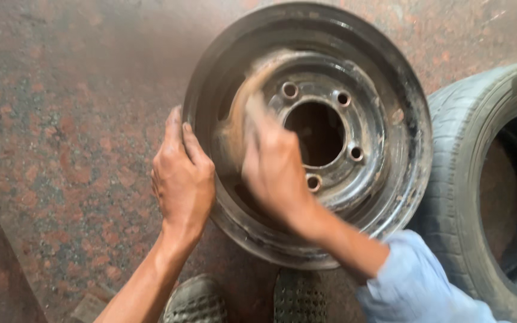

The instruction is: The person scrubs a metal wheel rim with a small abrasive pad, focusing on the outer edge and inner surfaces. The person rotates the rim to access different areas and continues scrubbing the central hub and spokes.

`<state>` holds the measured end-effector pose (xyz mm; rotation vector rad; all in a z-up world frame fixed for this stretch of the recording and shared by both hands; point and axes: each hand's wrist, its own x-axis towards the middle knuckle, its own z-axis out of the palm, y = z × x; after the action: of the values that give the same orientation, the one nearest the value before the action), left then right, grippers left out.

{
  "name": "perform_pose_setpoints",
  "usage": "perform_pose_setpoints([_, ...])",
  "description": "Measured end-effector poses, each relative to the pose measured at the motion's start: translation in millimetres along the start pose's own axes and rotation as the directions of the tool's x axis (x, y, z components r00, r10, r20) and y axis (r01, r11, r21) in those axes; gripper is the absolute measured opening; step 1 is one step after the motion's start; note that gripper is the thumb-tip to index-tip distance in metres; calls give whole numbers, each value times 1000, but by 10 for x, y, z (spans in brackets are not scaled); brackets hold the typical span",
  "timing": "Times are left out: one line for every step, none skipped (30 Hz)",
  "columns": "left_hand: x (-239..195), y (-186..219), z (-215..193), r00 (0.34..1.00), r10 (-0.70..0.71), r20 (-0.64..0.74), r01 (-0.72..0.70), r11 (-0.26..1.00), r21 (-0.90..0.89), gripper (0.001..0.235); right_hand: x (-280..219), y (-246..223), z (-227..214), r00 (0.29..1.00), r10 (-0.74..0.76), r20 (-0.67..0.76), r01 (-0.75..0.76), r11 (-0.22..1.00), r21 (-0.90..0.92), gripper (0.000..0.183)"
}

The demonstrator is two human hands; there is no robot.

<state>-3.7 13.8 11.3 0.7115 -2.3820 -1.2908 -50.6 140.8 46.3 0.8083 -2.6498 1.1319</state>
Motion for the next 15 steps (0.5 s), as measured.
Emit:
perform_pose_setpoints([45,18,2,1000,6,4,-6,1000,8,41,-132,-135,-37,996,-93,-10,92,994,-55,42])
perform_pose_setpoints([54,37,-6,1000,12,8,-12,1000,16,42,-155,-198,-46,983,-185,-15,182,977,-110,41])
perform_pose_setpoints([20,45,-13,1000,3,20,-3,1000,31,42,-87,-155,-25,999,-46,13,47,996,-73,42])
perform_pose_setpoints([48,39,8,1000,-26,17,25,999,24,42,25,-71,15,995,92,49,-90,995,-41,43])
perform_pose_setpoints([43,23,16,997,-68,30,68,997,21,41,63,-21,31,964,245,103,-245,969,-17,45])
perform_pose_setpoints([15,10,19,993,-111,44,110,994,19,41,77,16,30,967,222,124,-222,975,-9,42])
perform_pose_setpoints([-12,4,7,995,-94,42,93,996,11,41,110,49,25,972,193,136,-196,981,3,39])
perform_pose_setpoints([-29,3,-8,996,-76,41,76,997,2,41,111,56,1,975,165,147,-169,986,16,37])
perform_pose_setpoints([23,8,-7,999,-42,31,42,999,-13,40,24,8,-86,983,67,169,-70,998,7,38])
perform_pose_setpoints([29,29,-6,1000,-21,18,22,1000,-15,41,-144,-97,-225,981,-29,193,30,1000,0,40])
perform_pose_setpoints([24,42,-6,1000,6,0,-6,1000,-14,41,-188,-141,-268,968,-131,212,134,991,-1,42])
perform_pose_setpoints([54,36,-5,999,33,-18,-33,999,-12,41,-120,-103,-228,972,-119,202,118,993,17,40])
perform_pose_setpoints([40,21,6,1000,20,-20,-20,1000,-8,40,-108,-62,-227,971,-93,218,88,996,34,39])
perform_pose_setpoints([43,3,28,1000,7,-21,-7,1000,-3,39,-98,-16,-218,970,-68,235,58,997,51,38])
perform_pose_setpoints([22,-3,43,1000,-7,-14,7,1000,1,38,-73,30,-186,974,-78,214,79,997,7,37])
